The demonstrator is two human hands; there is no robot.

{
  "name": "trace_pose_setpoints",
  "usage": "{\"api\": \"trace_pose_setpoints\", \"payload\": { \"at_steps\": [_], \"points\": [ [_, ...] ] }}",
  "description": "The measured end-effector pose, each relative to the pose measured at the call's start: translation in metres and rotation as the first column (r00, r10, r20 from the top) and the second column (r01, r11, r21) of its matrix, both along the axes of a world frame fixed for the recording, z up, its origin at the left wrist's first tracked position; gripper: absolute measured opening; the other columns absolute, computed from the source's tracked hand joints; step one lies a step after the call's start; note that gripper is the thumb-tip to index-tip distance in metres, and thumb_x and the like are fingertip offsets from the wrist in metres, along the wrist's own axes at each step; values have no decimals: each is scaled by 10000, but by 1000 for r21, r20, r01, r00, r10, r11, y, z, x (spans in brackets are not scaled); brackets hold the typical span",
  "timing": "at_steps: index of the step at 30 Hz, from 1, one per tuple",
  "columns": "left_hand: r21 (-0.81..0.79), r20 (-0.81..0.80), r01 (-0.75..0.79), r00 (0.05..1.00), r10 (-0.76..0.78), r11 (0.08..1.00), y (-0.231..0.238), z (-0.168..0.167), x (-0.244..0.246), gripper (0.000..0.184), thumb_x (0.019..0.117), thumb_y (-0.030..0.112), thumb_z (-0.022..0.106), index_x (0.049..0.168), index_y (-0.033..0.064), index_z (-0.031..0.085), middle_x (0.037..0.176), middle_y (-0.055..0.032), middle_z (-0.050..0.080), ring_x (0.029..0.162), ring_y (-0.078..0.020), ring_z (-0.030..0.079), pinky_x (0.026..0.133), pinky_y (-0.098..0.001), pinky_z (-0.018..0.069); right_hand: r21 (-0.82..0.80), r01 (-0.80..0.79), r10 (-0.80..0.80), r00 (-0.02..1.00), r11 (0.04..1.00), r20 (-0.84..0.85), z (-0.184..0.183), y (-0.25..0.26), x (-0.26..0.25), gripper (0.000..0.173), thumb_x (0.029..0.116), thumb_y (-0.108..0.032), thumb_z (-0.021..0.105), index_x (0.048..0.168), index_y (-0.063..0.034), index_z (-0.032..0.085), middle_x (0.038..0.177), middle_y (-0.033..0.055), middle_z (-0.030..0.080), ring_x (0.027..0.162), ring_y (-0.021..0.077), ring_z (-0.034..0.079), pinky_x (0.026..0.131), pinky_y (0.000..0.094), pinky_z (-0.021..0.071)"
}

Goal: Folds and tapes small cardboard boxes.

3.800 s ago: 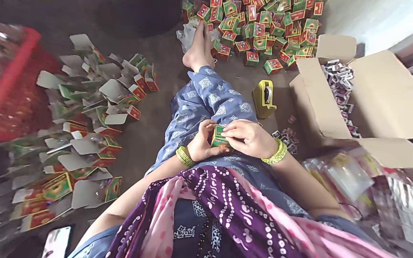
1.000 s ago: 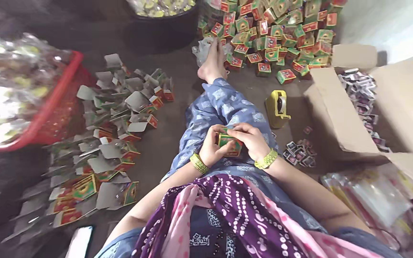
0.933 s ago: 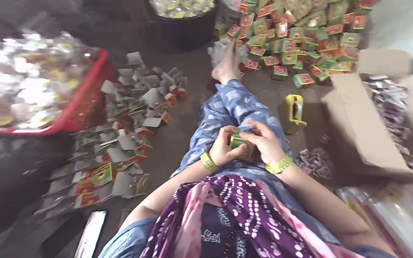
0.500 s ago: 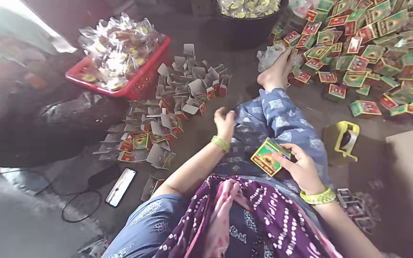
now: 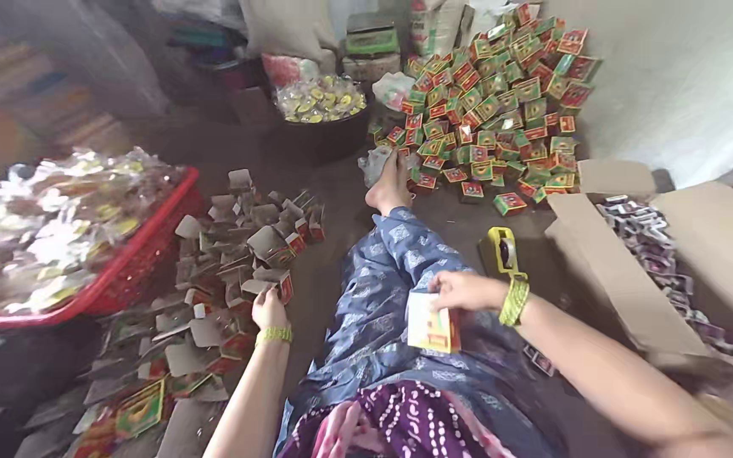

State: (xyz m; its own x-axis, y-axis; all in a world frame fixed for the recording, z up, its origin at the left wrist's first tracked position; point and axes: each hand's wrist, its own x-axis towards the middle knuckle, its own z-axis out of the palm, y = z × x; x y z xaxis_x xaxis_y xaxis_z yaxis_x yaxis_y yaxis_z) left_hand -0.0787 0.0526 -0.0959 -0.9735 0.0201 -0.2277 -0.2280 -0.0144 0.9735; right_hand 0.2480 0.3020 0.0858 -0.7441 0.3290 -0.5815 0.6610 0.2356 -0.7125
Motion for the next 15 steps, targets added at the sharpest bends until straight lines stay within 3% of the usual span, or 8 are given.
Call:
{"api": "trace_pose_setpoints", "payload": {
  "at_steps": [2,3,5,7,8,10,13,15],
  "points": [
    [-87,-80,36,996,-43,996,0,4,13,368,1050,131,500,1361,-55,566,1293,-246,626,1087,-288,653,952,-451,533,257,264,-209,952,930,-221,29,44,-11,486,891,-308,750,1244,0,623,1008,176,703,872,280,701,797,496,587],
    [-109,-118,56,991,-69,992,-1,8,20,349,1041,115,516,1336,-55,590,1270,-234,646,1060,-265,662,938,-436,535,195,497,-379,816,845,-436,49,65,-16,550,917,-282,736,1320,37,538,1109,207,673,947,289,690,845,485,585],
    [-121,-221,102,967,-127,987,-2,15,34,313,1018,107,552,1269,-61,637,1191,-209,680,980,-206,670,887,-390,547,-139,750,-564,347,647,-749,87,105,-26,670,1010,-313,624,1526,-28,306,1295,222,595,1004,292,709,804,454,633],
    [-105,-339,185,917,-210,977,0,27,50,297,989,96,585,1214,-87,649,1134,-195,702,979,-157,687,905,-337,560,-356,713,-570,74,604,-819,115,125,-27,675,1051,-334,545,1595,-134,199,1508,192,428,1229,334,618,902,500,608],
    [-118,-398,224,882,-253,967,2,36,57,287,977,92,601,1192,-90,657,1114,-185,710,980,-136,695,910,-312,567,-379,682,-555,48,626,-831,119,121,-27,632,1054,-315,534,1579,-123,240,1527,176,412,1279,332,586,933,506,595],
    [-216,-491,269,801,-343,939,6,54,71,275,963,97,648,1174,-76,681,1132,-182,715,1018,-140,702,935,-299,569,-297,650,-521,179,699,-834,105,96,-29,536,1014,-226,586,1479,-60,377,1415,148,514,1200,277,623,916,472,598],
    [-330,-638,261,647,-418,907,17,75,94,243,927,154,723,1097,-18,746,1089,-161,726,952,-132,711,860,-283,593,5,527,-364,595,850,-717,60,43,-28,448,949,-154,705,1347,-33,538,1226,129,658,981,239,711,832,430,626],
    [-319,-727,302,530,-436,898,22,90,109,206,897,151,742,1035,-1,765,1045,-134,737,934,-102,715,839,-246,598,115,337,-193,749,934,-634,22,18,-22,476,903,-147,754,1325,-18,576,1272,134,647,1026,217,705,881,394,615]
  ]
}}
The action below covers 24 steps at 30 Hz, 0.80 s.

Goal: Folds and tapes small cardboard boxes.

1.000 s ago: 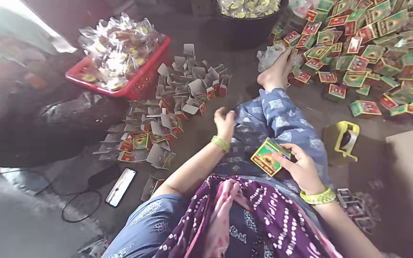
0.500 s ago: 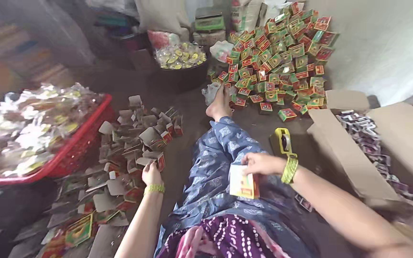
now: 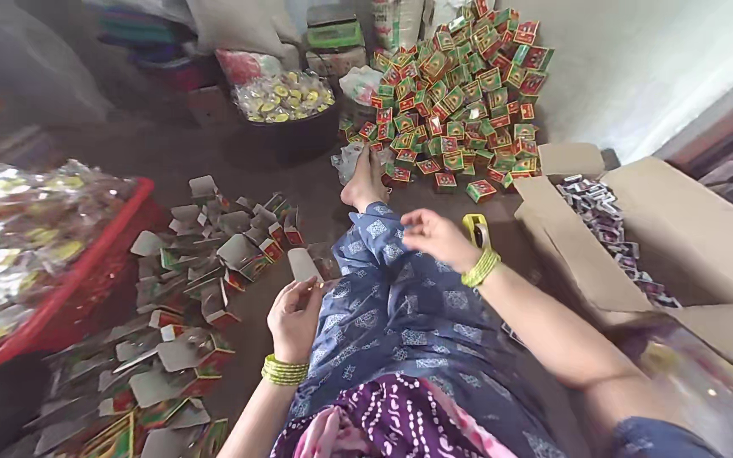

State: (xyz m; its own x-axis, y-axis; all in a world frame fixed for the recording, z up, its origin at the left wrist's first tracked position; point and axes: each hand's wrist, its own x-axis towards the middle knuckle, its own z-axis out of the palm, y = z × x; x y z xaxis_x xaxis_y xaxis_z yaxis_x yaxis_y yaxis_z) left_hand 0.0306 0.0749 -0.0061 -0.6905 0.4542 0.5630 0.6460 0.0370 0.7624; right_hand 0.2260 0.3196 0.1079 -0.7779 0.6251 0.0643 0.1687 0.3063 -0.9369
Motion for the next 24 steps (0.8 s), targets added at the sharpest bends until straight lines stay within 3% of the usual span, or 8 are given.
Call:
{"api": "trace_pose_setpoints", "payload": {
  "at_steps": [3,6,9,11,15,19,21,24],
  "points": [
    [120,-61,231,972,-225,966,8,26,22,154,856,84,711,972,-3,762,994,-94,750,916,-91,718,833,-253,608,68,-178,174,983,982,55,-43,-22,16,724,816,-186,841,1428,-14,495,1433,151,550,1103,193,679,882,348,613],
    [179,-41,499,865,-501,848,12,49,39,155,889,77,639,985,33,754,990,-45,752,932,-105,710,839,-296,607,61,-348,349,937,936,2,-59,-32,37,957,747,-184,902,1526,-15,372,1506,150,486,964,124,686,733,286,600],
    [240,84,662,715,-694,710,19,61,57,163,899,43,610,964,60,759,995,-25,752,942,-111,709,840,-309,605,97,-441,448,890,892,-82,-64,-47,61,722,748,-185,911,1358,1,572,1226,96,665,873,66,646,718,239,553],
    [292,196,697,626,-754,655,24,62,65,159,915,33,612,956,77,759,985,1,749,932,-85,695,835,-281,588,173,-416,438,891,893,-118,-68,-58,76,496,807,-223,875,1201,0,672,1038,72,713,860,74,653,740,262,561],
    [380,549,544,518,-655,748,31,55,85,156,914,-5,583,950,48,725,941,-24,737,860,-103,688,778,-288,584,328,-284,308,951,901,-21,-71,-82,96,708,804,-377,862,1339,-12,576,1198,101,687,1125,141,653,992,356,559],
    [379,663,481,454,-595,790,37,51,100,138,933,11,564,972,26,695,975,-55,726,893,-133,687,808,-323,587,378,-144,134,990,915,52,-84,-92,101,660,809,-429,840,1282,-22,624,1145,111,714,1085,164,680,977,395,564],
    [437,611,509,437,-660,742,39,46,98,214,1017,116,521,1159,10,641,1057,-73,716,967,-160,688,855,-349,588,323,-143,159,987,936,-21,-85,-88,101,616,823,-367,840,1281,-24,612,1124,80,720,1050,110,687,943,344,581],
    [471,537,648,328,-777,599,42,29,86,921,968,615,552,1551,-5,201,1348,-155,617,1205,-260,635,968,-442,567,236,-170,215,959,957,-183,-85,-84,98,617,863,-241,835,1345,17,550,1187,72,718,1102,95,690,985,324,592]
  ]
}}
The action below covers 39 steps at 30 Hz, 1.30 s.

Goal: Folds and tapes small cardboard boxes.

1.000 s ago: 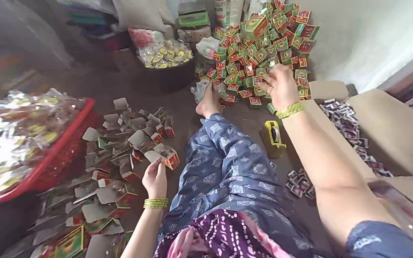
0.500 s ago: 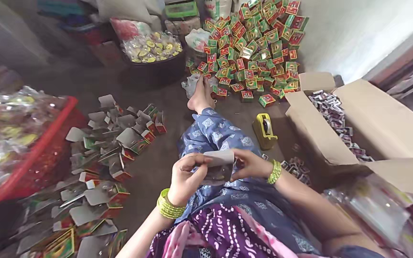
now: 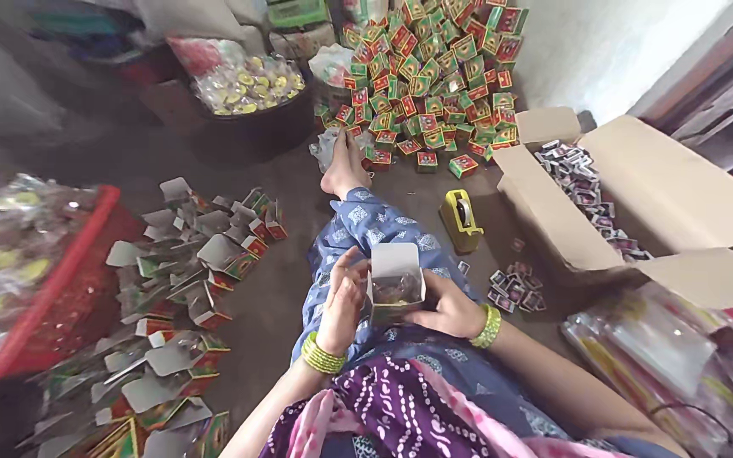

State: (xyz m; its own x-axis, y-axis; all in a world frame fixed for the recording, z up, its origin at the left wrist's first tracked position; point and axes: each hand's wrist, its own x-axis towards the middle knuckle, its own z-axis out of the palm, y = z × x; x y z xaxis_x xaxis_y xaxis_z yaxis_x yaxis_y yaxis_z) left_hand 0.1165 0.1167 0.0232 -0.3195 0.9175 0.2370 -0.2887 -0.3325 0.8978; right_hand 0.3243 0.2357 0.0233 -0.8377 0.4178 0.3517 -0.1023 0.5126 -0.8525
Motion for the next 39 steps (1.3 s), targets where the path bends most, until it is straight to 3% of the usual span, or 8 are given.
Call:
{"api": "trace_pose_setpoints", "payload": {
  "at_steps": [4,10,14,19,24,33,36,39],
  "points": [
    [-31,-180,168,969,-171,985,1,-20,-4,975,763,226,900,1477,-70,307,1344,-154,619,1209,-246,644,1038,-430,562,-53,1,-5,997,999,-75,1,3,-5,611,908,-188,791,1391,55,506,1260,99,690,1186,129,659,1053,346,560],
    [-106,-356,122,922,-153,987,2,-52,1,707,712,39,901,1301,-83,529,1169,-111,728,1104,-215,705,1017,-421,582,11,258,-257,953,966,161,6,24,24,606,955,-408,718,1401,-32,554,1335,118,635,1071,156,671,905,346,592],
    [-99,-297,83,949,-109,992,5,-64,-1,767,689,31,914,1319,-87,491,1191,-132,712,1112,-240,700,1010,-438,586,194,661,-673,622,725,400,-12,87,74,343,1048,-321,587,1271,-69,657,1172,121,703,987,235,705,874,461,595],
    [-63,-289,104,950,-118,993,9,-69,1,821,685,22,921,1357,-85,462,1230,-131,696,1145,-245,687,1031,-442,576,324,469,-489,287,822,824,-78,135,102,355,1000,-254,646,1301,-65,669,1224,238,687,1165,432,648,1006,655,478],
    [-61,-329,55,942,-72,997,6,-64,2,803,686,49,931,1352,-76,500,1230,-144,699,1155,-266,681,1044,-470,565,372,429,-525,326,823,786,-118,128,71,447,1010,-243,608,1392,-14,571,1221,318,651,1174,511,615,991,681,477],
    [-92,-334,-82,941,47,992,7,-60,1,721,694,43,928,1309,-54,563,1177,-122,726,1106,-243,705,1004,-455,590,309,596,-613,414,741,673,-106,129,63,292,944,-193,711,1124,37,721,1191,310,658,1121,494,629,976,695,477],
    [-88,-335,-99,940,64,991,11,-63,0,702,700,44,925,1301,-50,573,1169,-118,728,1104,-240,705,1005,-458,587,294,729,-768,479,618,426,-65,114,58,309,1008,-199,634,1231,4,703,1252,294,637,1170,423,626,1025,580,487],
    [-115,-344,-107,937,61,988,13,-67,0,729,698,56,932,1317,-42,559,1163,-110,733,1096,-231,712,1007,-450,592,161,737,-753,653,657,80,-14,81,41,325,1008,-258,667,1281,-85,700,1183,123,701,1002,174,692,869,360,587]
  ]
}}
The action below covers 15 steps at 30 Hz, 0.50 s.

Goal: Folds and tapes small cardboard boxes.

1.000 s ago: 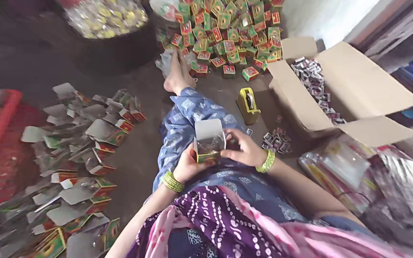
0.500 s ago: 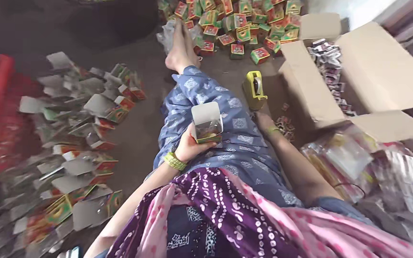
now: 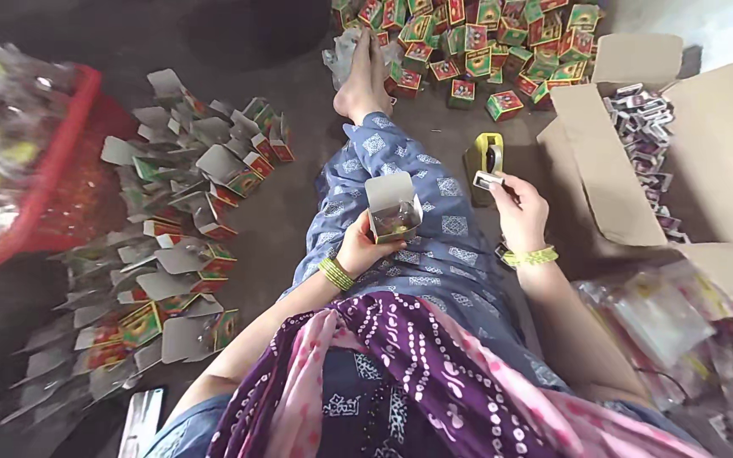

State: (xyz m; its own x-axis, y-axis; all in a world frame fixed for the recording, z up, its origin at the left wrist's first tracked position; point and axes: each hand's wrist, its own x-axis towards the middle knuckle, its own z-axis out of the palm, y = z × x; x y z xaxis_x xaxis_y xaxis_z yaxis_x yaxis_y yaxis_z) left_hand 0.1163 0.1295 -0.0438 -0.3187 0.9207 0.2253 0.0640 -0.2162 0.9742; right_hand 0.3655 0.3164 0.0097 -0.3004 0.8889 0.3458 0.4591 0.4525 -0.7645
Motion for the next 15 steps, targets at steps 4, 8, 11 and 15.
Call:
{"api": "trace_pose_setpoints", "payload": {
  "at_steps": [4,8,11,15],
  "points": [
    [0,-16,-2,1000,2,1000,2,-3,1,733,709,67,928,1327,-47,550,1167,-114,733,1101,-234,711,1010,-446,593,51,-303,307,938,952,-162,58,-64,-39,446,900,-186,793,1285,-46,616,939,29,719,746,116,692,621,307,612],
    [18,-69,-24,997,25,1000,-3,-2,2,718,716,117,928,1306,-53,554,1143,-100,733,1076,-184,714,995,-404,594,205,-409,419,908,889,-4,46,-100,-79,246,878,-223,795,1039,-58,710,851,3,722,742,76,683,652,280,601],
    [-12,-173,-54,984,51,998,-9,-1,-1,704,722,184,908,1287,-62,566,1135,-88,725,1073,-123,697,995,-348,577,242,-458,436,889,856,139,31,-112,-94,191,919,-269,742,996,-94,745,859,-2,743,804,99,710,768,323,615],
    [-35,-267,-73,962,62,997,-10,1,-2,585,774,215,850,1229,-60,606,1074,-90,733,1033,-100,698,962,-327,575,276,-595,513,798,755,316,30,-119,-93,277,1011,-295,614,1112,-90,770,962,23,775,915,158,715,897,341,569]
  ]
}}
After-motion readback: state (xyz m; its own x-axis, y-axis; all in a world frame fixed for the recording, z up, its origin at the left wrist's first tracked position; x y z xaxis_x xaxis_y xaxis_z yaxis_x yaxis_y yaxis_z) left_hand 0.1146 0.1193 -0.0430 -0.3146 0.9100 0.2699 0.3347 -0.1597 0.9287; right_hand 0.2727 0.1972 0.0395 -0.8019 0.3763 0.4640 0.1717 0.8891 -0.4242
